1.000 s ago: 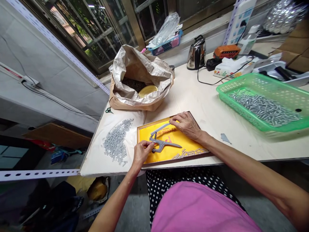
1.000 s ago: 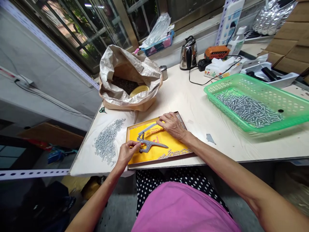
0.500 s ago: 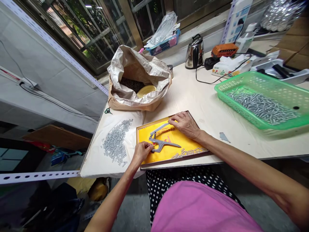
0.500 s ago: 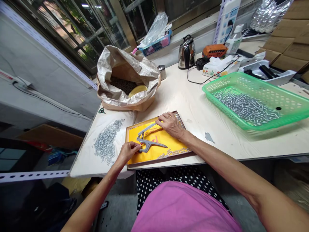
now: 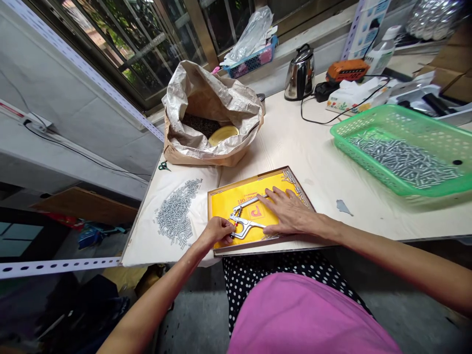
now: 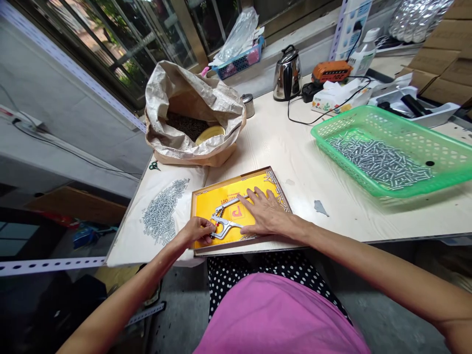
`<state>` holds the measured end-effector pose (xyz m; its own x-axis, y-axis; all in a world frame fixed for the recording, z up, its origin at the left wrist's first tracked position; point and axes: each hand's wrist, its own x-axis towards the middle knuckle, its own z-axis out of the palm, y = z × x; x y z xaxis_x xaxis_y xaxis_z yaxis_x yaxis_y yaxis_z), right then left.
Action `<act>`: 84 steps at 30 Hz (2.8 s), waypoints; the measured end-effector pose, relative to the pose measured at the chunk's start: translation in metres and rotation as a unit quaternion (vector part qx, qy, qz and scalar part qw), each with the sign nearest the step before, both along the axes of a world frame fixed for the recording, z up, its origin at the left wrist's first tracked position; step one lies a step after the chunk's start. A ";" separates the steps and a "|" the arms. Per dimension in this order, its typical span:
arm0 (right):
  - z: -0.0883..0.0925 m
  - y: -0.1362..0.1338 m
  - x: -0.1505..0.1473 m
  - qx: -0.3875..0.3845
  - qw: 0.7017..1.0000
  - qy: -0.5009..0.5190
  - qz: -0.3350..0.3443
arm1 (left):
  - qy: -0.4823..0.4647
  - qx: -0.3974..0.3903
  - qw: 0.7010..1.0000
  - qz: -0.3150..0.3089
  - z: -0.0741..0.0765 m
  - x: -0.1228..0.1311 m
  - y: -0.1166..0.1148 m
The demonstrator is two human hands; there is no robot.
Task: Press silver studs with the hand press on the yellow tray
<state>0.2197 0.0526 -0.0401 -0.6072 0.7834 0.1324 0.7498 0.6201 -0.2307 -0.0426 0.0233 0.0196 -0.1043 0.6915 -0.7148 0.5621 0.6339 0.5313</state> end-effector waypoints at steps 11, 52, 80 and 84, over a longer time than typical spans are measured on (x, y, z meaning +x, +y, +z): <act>0.014 -0.008 -0.006 0.009 1.000 0.017 0.005 | -0.017 -0.016 1.000 0.006 0.006 0.004 -0.002; 0.010 0.048 -0.001 -0.016 0.997 0.032 0.075 | 0.214 0.452 0.763 -0.409 -0.025 0.056 0.004; -0.016 0.071 -0.008 0.132 0.989 -0.005 0.068 | 0.514 0.261 0.807 -0.127 -0.021 -0.141 0.017; -0.014 0.071 -0.008 0.129 0.989 -0.007 0.068 | 0.525 0.243 0.805 -0.133 -0.021 -0.141 0.031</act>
<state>0.2113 0.1237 -0.0541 -0.7075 0.6362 0.3078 0.6579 0.7519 -0.0419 -0.1833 0.0538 -0.0015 -0.2765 0.9604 0.0336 0.9443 0.2780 -0.1764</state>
